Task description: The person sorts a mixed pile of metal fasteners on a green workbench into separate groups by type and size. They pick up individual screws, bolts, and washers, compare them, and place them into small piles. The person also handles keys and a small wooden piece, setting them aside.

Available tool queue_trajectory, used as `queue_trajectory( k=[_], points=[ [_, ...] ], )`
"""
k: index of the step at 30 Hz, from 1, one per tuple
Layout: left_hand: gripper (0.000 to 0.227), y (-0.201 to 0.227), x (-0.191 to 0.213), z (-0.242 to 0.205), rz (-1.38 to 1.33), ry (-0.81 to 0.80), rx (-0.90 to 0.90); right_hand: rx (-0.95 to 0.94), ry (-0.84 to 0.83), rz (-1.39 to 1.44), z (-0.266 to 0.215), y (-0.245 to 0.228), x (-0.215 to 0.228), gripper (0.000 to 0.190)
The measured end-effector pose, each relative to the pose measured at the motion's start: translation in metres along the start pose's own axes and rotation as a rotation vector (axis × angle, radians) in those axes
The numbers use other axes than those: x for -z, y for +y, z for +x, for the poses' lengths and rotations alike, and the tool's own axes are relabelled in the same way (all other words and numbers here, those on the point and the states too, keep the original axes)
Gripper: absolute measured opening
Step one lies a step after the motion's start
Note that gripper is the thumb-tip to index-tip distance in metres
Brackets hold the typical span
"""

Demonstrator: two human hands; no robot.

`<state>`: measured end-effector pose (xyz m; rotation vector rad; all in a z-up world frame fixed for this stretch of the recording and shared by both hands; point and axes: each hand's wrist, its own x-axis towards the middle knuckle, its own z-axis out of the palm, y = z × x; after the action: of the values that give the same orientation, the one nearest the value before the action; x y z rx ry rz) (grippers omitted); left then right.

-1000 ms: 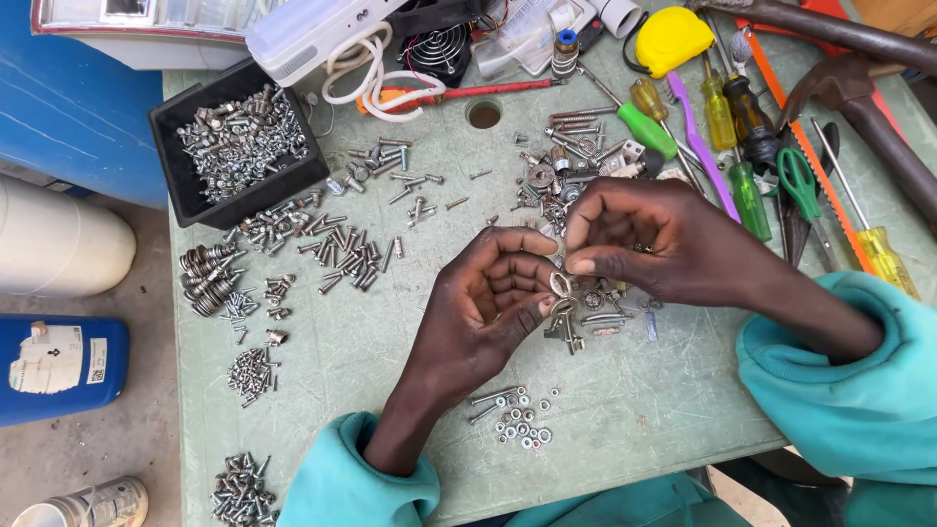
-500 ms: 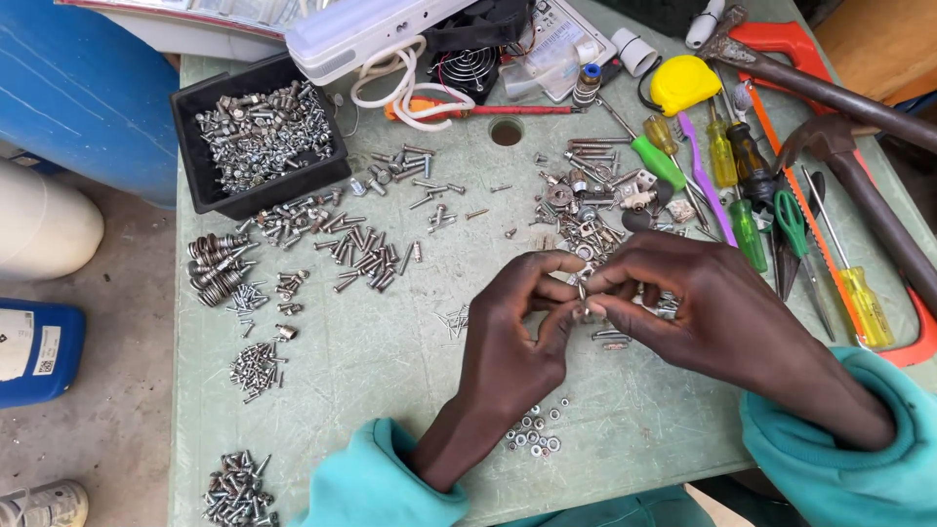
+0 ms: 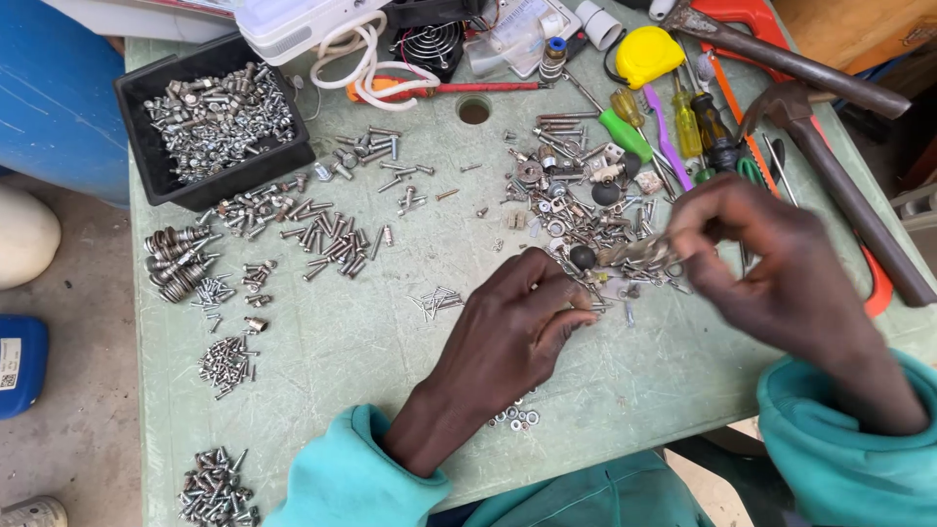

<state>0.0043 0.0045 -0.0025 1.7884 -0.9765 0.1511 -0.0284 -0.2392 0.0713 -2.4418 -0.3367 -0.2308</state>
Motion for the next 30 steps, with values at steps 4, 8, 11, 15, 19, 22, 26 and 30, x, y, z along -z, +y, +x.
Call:
queue_trajectory(
  k=[4,8,11,15,19,22,26,30],
  points=[
    [0.004,0.001,0.015,0.006,-0.030,0.029,0.023,0.055,0.155,0.116,-0.011,0.005,0.033,0.025],
    [0.002,0.012,0.034,0.011,-0.004,0.031,0.066,-0.241,0.241,0.712,-0.015,0.045,0.031,0.017],
    [0.002,0.029,0.053,0.012,0.058,0.067,0.072,-0.354,0.265,0.974,-0.022,0.069,0.027,0.012],
    [0.005,0.055,0.076,-0.001,0.142,0.104,0.164,-0.447,0.034,0.723,-0.050,0.090,0.013,0.032],
    [0.008,0.068,0.087,-0.025,0.228,0.200,0.288,-0.628,-0.236,0.057,-0.063,0.066,0.022,0.037],
    [0.007,0.070,0.090,-0.043,0.327,0.286,0.387,-0.359,-0.391,-0.112,-0.073,0.066,0.016,0.032],
    [0.003,0.062,0.085,-0.058,0.303,0.347,0.458,-0.245,-0.434,-0.173,-0.068,0.053,0.010,0.029],
    [0.005,0.052,0.081,-0.061,0.272,0.378,0.450,-0.068,-0.170,-0.246,-0.047,0.040,0.006,0.022]
  ],
)
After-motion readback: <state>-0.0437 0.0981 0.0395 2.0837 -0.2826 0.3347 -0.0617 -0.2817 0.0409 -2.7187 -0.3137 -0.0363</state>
